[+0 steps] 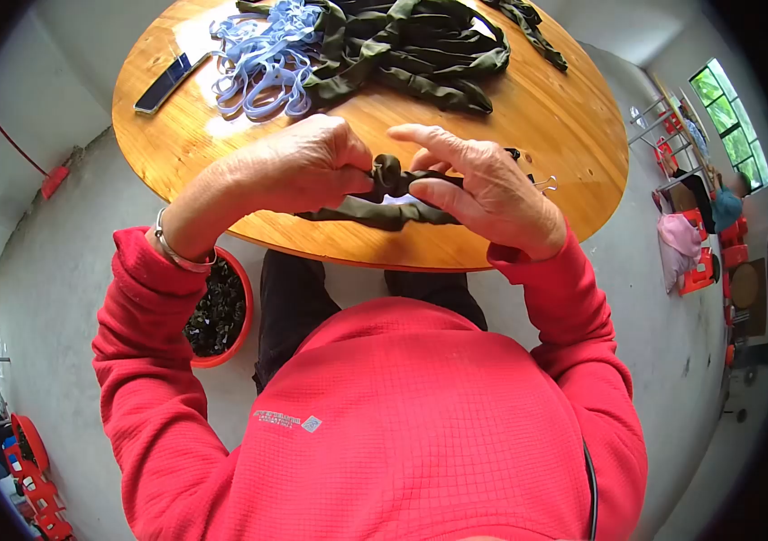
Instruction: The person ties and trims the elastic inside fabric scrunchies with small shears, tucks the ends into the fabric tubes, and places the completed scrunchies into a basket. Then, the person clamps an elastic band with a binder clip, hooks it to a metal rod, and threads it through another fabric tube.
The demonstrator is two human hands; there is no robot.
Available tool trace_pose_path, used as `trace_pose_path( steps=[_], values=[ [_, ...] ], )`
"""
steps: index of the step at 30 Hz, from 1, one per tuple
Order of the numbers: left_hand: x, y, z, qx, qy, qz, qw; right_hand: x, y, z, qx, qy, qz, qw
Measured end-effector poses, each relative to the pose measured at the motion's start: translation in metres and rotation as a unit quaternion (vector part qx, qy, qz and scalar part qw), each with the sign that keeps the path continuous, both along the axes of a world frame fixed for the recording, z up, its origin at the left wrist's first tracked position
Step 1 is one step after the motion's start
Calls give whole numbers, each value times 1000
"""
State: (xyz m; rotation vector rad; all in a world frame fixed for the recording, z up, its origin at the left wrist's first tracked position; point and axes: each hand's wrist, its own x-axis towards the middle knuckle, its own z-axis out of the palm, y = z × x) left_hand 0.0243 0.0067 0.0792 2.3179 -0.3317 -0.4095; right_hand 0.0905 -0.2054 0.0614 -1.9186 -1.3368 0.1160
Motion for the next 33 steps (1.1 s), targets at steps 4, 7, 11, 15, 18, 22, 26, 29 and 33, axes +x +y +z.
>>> trace_pose_path(
  steps=[4, 7, 11, 15, 18, 22, 26, 29, 33],
  values=[
    [3, 6, 4, -100, 61, -29, 993, 7, 6, -6, 12, -13, 50, 999],
    [-5, 27, 1, -327, 77, -62, 940, 15, -2, -2, 67, 90, 35, 993],
    [-20, 36, -18, -444, 5, 14, 896, 20, -24, 14, 56, 151, -7, 987],
    [-24, 31, -23, -376, 49, 114, 918, 19, -30, 15, -6, 154, 5, 988],
    [-25, 31, -20, -329, 34, 140, 933, 20, -29, 5, -9, 148, 12, 989],
    [-15, 29, -23, -224, -23, 82, 971, 16, -15, -7, 6, 135, 27, 990],
    [-7, 12, -23, -97, -63, 2, 993, 14, 3, -26, 34, 80, 66, 994],
    [-5, 9, -22, -107, -22, 25, 994, 8, 3, -17, -23, 110, 24, 993],
    [-1, 7, -30, -233, -2, 34, 972, 13, 3, -25, 8, 87, 67, 994]
  ],
)
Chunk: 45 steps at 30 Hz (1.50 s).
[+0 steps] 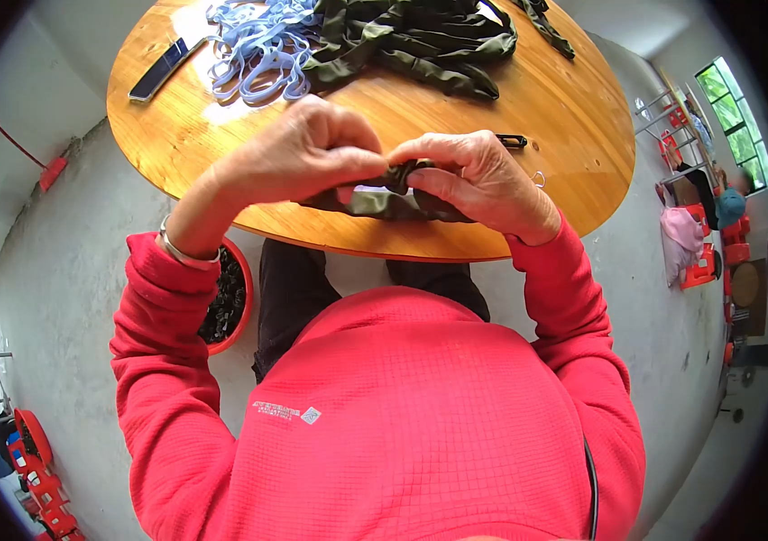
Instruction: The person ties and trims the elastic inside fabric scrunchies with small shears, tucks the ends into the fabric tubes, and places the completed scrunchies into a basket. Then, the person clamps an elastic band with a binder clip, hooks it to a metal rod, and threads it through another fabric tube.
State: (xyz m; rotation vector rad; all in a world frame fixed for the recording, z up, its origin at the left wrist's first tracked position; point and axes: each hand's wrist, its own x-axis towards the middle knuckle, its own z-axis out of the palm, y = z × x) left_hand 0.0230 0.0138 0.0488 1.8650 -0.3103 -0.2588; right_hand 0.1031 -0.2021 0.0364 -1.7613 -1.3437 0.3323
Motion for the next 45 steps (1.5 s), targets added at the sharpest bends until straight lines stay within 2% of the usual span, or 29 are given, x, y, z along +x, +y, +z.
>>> trace_pose_path(
  steps=[2, 3, 4, 8, 9, 12, 14, 18, 19, 22, 23, 26, 27, 30, 31, 34, 37, 40, 41, 42, 44, 45],
  values=[
    [-4, 8, 10, -126, 55, 19, 990, -1, -4, 8, 0, 98, -15, 995],
    [-4, 10, 4, -207, 41, -5, 977, -2, -9, 17, -12, 129, -29, 991],
    [-6, 14, -2, -201, 50, 8, 978, -1, -14, 21, -23, 160, -45, 986],
    [-15, 14, -10, -147, 63, 69, 985, 0, -21, 26, -64, 158, -43, 984],
    [-16, 12, -7, -132, 68, 77, 986, 2, -21, 24, -76, 123, -33, 989],
    [-14, 5, -10, -105, 43, 77, 991, -1, -18, 23, -78, 117, -43, 989],
    [-10, -1, -12, -86, 6, 54, 995, -5, -10, 17, -49, 71, -21, 996],
    [-6, -12, -13, -60, 25, 70, 995, -6, 1, -10, 10, 6, -23, 1000],
    [-7, -10, -9, -49, 45, 65, 996, -9, 1, -12, 2, 75, -46, 996],
    [-10, -10, -14, -153, 71, 103, 980, -13, -2, 3, -11, 101, -36, 994],
    [-9, -7, -21, -228, 64, 97, 967, -8, -4, -3, 31, 40, -23, 998],
    [-16, 11, -22, -171, 110, 27, 979, 3, -12, -9, -7, 126, -8, 992],
    [-17, 10, -21, -103, 83, 14, 991, 3, -13, -8, -19, 93, -10, 995],
    [-18, 4, -17, -73, 81, 13, 994, 2, -7, -5, -31, 33, -1, 999],
    [-17, 6, -17, -72, 56, 14, 996, 5, -3, -8, -2, 7, 11, 1000],
    [-16, 7, -10, -35, 26, 21, 999, 5, -1, -6, 8, -15, 8, 1000],
    [-11, 11, -16, -18, -11, -16, 1000, 3, -5, -6, -11, -49, 10, 999],
    [-12, 31, -24, -74, 3, 1, 997, 12, -28, -4, -79, 7, -16, 997],
    [-15, 38, -22, -79, 8, 9, 997, 20, -41, -11, -54, 29, -22, 998],
    [-19, 38, -35, -93, -10, 71, 993, 13, -51, -6, -92, 162, -57, 981],
    [-16, 36, -38, -94, 6, -22, 995, 9, -59, -15, -67, 90, 2, 994],
    [-15, 34, -37, -82, 0, -15, 997, 9, -63, -16, -103, 92, -17, 990]
  ],
)
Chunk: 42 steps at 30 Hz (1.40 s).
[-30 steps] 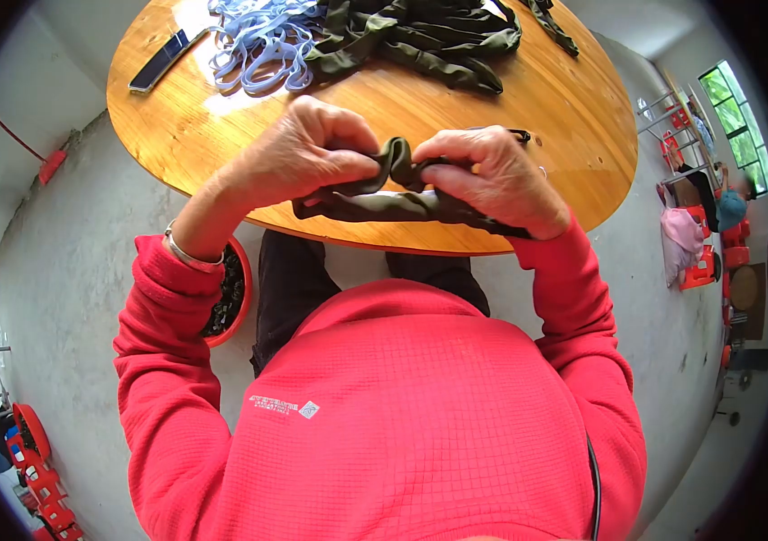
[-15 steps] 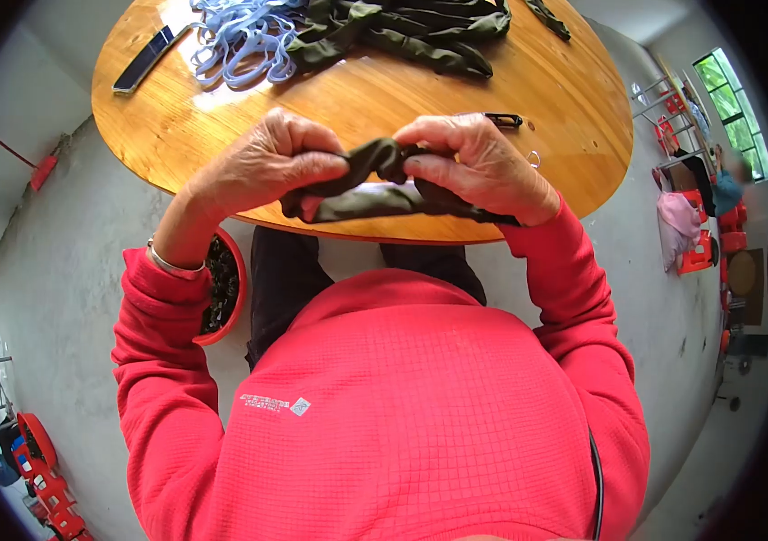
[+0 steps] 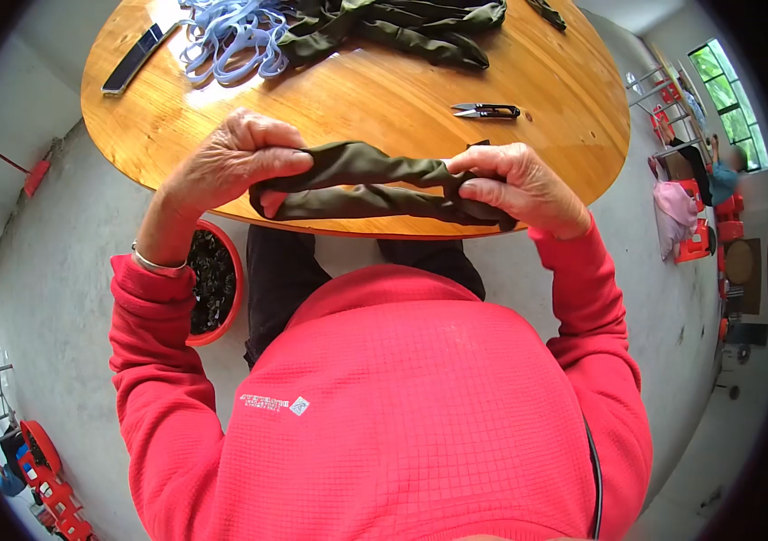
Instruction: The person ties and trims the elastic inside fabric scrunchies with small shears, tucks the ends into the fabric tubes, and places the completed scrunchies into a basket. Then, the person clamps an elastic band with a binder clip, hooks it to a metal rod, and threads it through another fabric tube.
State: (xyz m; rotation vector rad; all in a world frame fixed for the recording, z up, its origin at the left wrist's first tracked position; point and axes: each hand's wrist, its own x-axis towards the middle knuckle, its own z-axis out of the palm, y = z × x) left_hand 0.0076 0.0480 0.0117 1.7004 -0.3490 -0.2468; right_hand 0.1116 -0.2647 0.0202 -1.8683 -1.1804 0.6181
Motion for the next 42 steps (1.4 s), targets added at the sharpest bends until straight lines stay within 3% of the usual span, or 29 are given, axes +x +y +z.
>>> trace_pose_path(
  steps=[2, 4, 7, 8, 12, 16, 18, 20, 21, 22, 25, 27, 34, 36, 38, 42],
  values=[
    [3, -2, 7, -4, 43, 24, 999, 2, 6, 3, 51, -219, -19, 974],
    [8, -6, 15, -12, 65, 22, 998, -3, 24, 9, 112, -408, -65, 904],
    [10, -23, 30, 10, 50, 47, 998, -11, 41, 17, 96, -313, -4, 945],
    [8, -22, 38, 17, 76, 14, 997, -9, 43, 13, 62, -181, -3, 981],
    [5, -20, 32, 47, 48, -14, 998, -8, 35, 22, 56, -158, 21, 986],
    [8, -33, 35, 178, -79, -60, 979, -12, 38, 40, 1, -184, 41, 982],
    [13, -36, 36, 106, -1, -38, 994, -11, 46, 32, 27, -236, 49, 970],
    [13, -35, 43, 29, 47, 35, 998, -9, 51, 15, 107, -143, -11, 984],
    [14, -32, 41, 48, 30, 20, 998, -10, 52, 9, 146, -92, -43, 984],
    [18, -29, 19, -39, -56, 26, 997, -19, 47, 31, 49, -3, -66, 997],
    [19, -28, 6, -133, -122, 2, 984, -10, 37, 21, 67, -11, -54, 996],
    [4, -21, 25, -107, 77, 3, 991, -4, 31, 27, 62, -6, -10, 998],
    [5, -41, 22, 37, 73, 55, 995, -5, 38, 29, 25, -31, 9, 999],
    [9, -38, 19, 18, 81, 55, 995, -2, 41, 14, 67, -43, -8, 997],
    [8, -36, 11, -46, 98, 40, 993, -1, 38, 14, 28, -7, 4, 1000],
    [6, -34, 13, -14, 98, 23, 995, 0, 33, 6, 30, 18, 5, 999]
  ],
)
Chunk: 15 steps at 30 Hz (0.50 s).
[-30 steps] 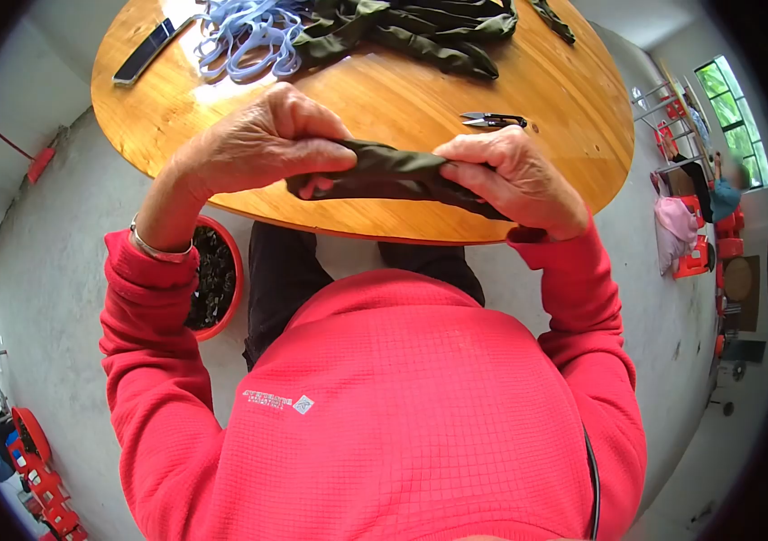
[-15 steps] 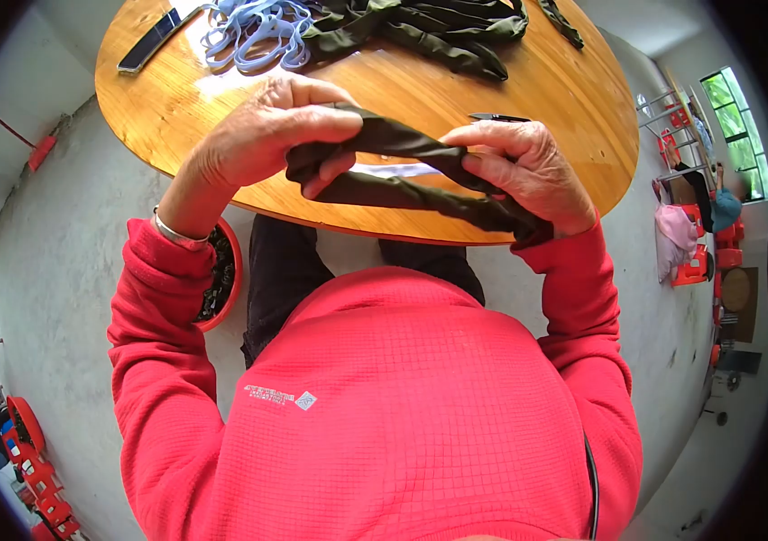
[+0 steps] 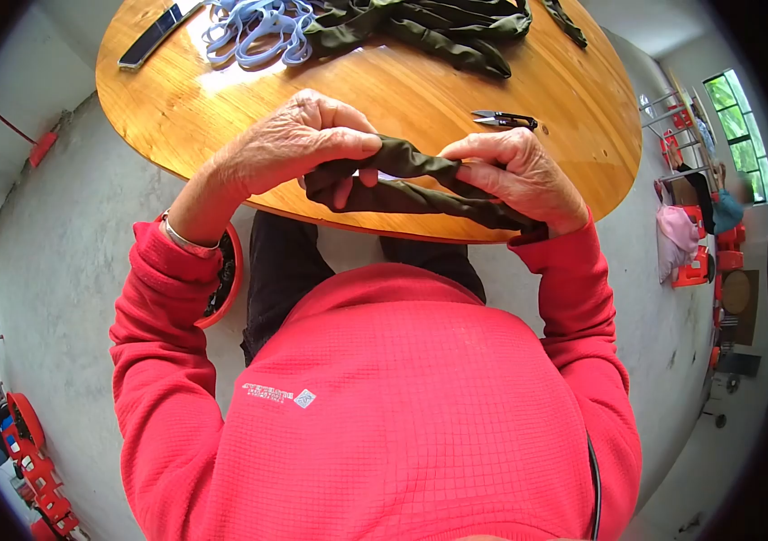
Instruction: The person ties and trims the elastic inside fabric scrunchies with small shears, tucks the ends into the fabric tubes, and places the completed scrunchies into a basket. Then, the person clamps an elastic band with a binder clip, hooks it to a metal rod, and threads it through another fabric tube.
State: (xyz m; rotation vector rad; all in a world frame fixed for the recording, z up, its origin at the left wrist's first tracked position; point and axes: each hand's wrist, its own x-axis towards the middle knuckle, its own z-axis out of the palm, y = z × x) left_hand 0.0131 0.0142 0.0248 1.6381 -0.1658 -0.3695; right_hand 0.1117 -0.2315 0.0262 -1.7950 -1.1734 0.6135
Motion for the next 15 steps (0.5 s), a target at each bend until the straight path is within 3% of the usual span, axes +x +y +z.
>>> trace_pose_path(
  steps=[4, 10, 13, 15],
  values=[
    [1, -3, 1, 20, -8, -1, 1000, -2, -7, 7, -73, 10, -13, 997],
    [8, -17, -4, 58, -26, -1, 998, -18, 9, -7, 20, -108, 3, 994],
    [11, -15, -8, 49, -20, -8, 999, -18, 9, -9, 3, -102, -28, 994],
    [12, -20, -8, 48, -16, -13, 999, -26, 12, -1, -5, -164, -46, 985]
  ],
)
